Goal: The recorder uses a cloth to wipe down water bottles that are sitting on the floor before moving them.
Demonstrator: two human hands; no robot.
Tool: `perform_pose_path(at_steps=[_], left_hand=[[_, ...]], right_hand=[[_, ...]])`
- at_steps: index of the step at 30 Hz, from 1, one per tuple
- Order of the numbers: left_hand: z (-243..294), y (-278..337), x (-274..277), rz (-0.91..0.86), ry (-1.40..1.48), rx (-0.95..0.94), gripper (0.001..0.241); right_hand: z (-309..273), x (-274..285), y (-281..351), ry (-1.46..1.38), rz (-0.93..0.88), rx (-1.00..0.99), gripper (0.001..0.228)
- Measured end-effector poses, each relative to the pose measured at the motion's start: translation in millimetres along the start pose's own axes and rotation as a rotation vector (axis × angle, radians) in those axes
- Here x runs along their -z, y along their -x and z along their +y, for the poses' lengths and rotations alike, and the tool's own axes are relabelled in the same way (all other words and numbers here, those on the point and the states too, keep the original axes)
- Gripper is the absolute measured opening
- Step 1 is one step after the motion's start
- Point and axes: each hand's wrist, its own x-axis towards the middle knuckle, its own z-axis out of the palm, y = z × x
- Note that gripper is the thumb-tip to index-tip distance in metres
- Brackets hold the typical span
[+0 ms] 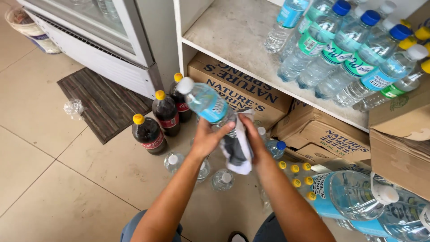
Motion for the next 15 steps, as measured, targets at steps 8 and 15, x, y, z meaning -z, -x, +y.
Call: perform_pose_path(at_steps=[8, 15], left_hand=[[19, 13, -27, 0.007, 0.056, 0.185, 0.073], [17, 26, 0, -0.121, -0.282, 0.294, 0.073]], right_hand=[[-13, -3, 9, 0.249, 0.261, 0.642, 0.08], [16, -10, 10, 0.379, -0.063, 0.517, 0.104]])
